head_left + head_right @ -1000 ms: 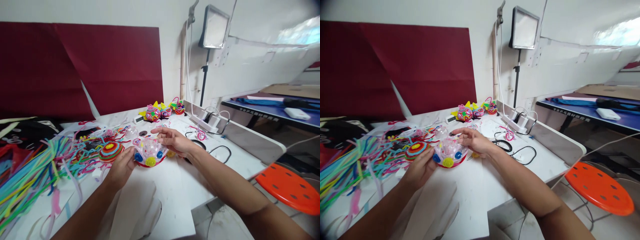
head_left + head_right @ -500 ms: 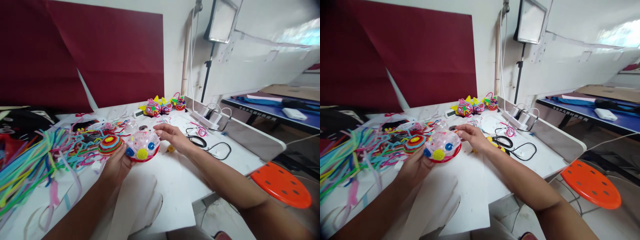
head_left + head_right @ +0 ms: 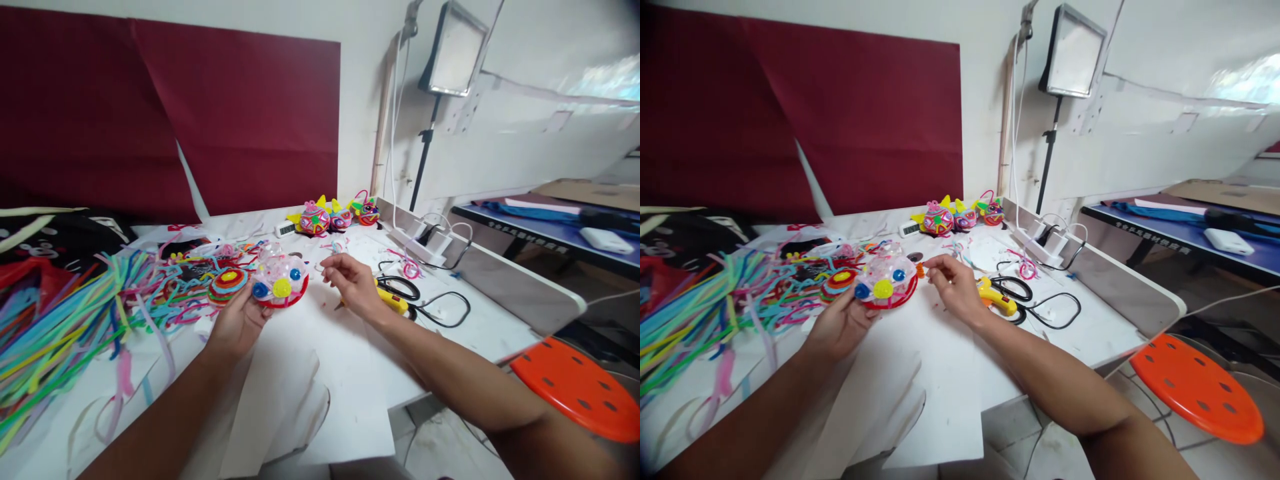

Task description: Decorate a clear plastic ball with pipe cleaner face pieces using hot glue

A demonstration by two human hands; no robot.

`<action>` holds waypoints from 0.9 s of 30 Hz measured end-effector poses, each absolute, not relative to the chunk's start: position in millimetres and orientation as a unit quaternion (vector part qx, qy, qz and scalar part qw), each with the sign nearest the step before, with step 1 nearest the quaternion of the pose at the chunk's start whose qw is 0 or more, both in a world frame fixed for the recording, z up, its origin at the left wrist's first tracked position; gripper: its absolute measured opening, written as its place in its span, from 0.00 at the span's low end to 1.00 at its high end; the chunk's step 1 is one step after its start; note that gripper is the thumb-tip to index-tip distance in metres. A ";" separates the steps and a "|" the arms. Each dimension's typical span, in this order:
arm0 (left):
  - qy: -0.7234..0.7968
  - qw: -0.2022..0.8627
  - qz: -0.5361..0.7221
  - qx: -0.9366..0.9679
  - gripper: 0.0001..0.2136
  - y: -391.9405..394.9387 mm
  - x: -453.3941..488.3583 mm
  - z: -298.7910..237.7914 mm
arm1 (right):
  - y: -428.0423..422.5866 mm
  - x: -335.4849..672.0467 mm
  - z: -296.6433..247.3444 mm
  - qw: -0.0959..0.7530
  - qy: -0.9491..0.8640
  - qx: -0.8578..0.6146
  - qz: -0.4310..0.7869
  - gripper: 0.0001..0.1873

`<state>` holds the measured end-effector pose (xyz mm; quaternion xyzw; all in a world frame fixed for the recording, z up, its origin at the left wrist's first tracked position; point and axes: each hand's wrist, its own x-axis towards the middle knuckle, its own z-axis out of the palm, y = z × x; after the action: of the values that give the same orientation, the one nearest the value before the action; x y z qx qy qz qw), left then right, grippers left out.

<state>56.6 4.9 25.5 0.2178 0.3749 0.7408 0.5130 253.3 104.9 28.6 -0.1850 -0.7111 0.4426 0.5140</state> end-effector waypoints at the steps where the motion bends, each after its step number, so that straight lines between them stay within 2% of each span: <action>1: 0.374 0.514 0.740 0.218 0.07 5.2 56.1 24.9 | 100.8 252.7 26.7 0.510 -0.731 -0.176 0.419 0.07; 9: 0.374 0.520 0.737 0.217 0.09 6.8 54.1 21.8 | 76.9 246.8 10.9 0.445 -0.872 -0.047 0.199 0.11; 15: 0.389 0.515 0.737 0.201 0.12 7.0 56.6 23.4 | 71.5 246.3 11.6 0.408 -0.902 -0.052 -0.129 0.19; 19: 0.401 0.512 0.735 0.191 0.13 6.3 60.4 24.0 | 70.5 246.7 13.0 0.383 -0.900 -0.083 -0.191 0.22; 27: 0.406 0.502 0.740 0.190 0.13 4.5 64.5 27.3 | 71.0 245.1 11.0 0.345 -0.909 -0.088 -0.216 0.25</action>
<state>64.5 4.5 27.3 0.1897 0.4060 0.7398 0.5018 245.1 71.0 11.0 -0.0880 -0.9092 -0.2157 0.3450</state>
